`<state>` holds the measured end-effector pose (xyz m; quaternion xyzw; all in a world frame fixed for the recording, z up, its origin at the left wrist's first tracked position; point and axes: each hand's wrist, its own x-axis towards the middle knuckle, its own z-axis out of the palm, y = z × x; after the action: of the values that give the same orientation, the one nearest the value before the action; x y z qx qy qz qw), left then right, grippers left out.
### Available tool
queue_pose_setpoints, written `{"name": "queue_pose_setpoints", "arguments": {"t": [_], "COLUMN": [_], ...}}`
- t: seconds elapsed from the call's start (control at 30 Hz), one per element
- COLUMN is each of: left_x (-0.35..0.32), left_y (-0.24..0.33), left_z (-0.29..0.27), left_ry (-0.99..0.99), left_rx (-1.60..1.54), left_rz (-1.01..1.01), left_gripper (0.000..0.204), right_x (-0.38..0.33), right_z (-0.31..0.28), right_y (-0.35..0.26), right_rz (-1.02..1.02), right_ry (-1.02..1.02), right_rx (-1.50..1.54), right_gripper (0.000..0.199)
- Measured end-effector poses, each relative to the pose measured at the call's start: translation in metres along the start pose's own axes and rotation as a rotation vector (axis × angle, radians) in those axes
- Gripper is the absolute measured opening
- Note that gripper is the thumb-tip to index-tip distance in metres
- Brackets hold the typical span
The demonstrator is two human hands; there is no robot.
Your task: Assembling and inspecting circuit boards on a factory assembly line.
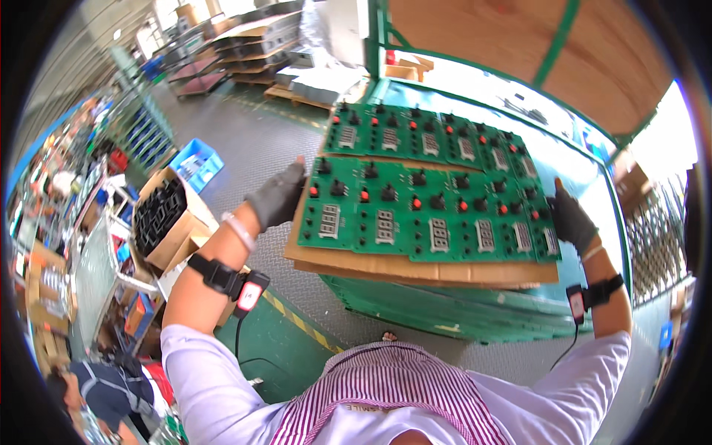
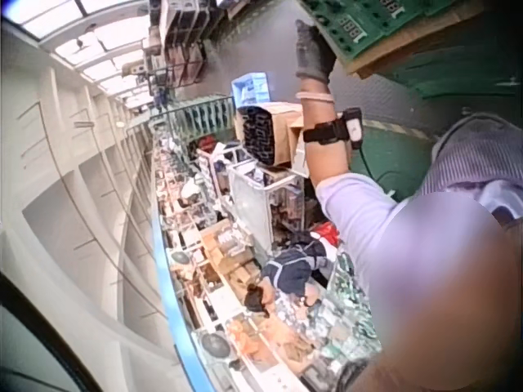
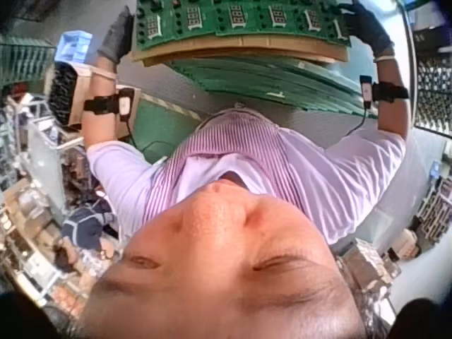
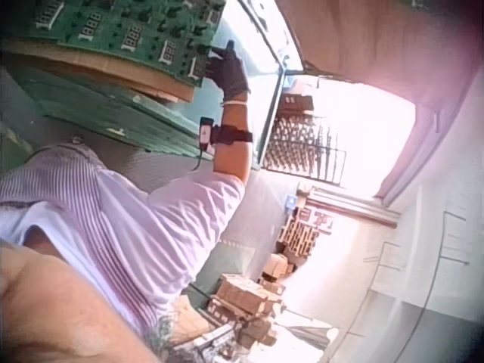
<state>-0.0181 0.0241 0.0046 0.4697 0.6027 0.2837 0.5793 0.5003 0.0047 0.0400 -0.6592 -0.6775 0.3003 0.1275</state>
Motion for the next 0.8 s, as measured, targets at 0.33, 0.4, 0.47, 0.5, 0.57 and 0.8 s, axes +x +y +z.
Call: {"name": "queue_pose_setpoints", "arguments": {"t": [0.33, 0.4, 0.47, 0.5, 0.57, 0.8], "left_x": [0.001, 0.000, 0.000, -0.008, -0.009, 0.005], "left_y": [0.018, 0.018, 0.021, 0.026, 0.024, 0.011], "left_z": [0.043, 0.046, 0.050, 0.052, 0.050, 0.046], "left_ry": [-0.276, -0.233, -0.176, -0.145, -0.081, -0.010], "left_rx": [-0.435, -0.408, -0.508, -0.488, -0.461, -0.367], "left_rz": [0.229, 0.331, 0.220, 0.201, 0.231, 0.429], "left_gripper": [0.055, 0.053, 0.044, 0.042, 0.039, 0.028], "right_x": [0.013, 0.009, 0.002, 0.000, 0.004, 0.065], "right_z": [0.009, 0.017, 0.018, 0.019, 0.023, 0.027], "right_y": [0.021, 0.015, 0.007, 0.005, 0.018, -0.011], "right_rz": [-0.138, -0.208, -0.190, -0.175, -0.175, -0.204], "right_ry": [-0.038, -0.015, -0.049, -0.063, -0.100, -0.331], "right_rx": [0.689, 0.862, 1.033, 1.087, 1.150, 1.143], "right_gripper": [0.057, 0.057, 0.058, 0.058, 0.056, 0.054]}}
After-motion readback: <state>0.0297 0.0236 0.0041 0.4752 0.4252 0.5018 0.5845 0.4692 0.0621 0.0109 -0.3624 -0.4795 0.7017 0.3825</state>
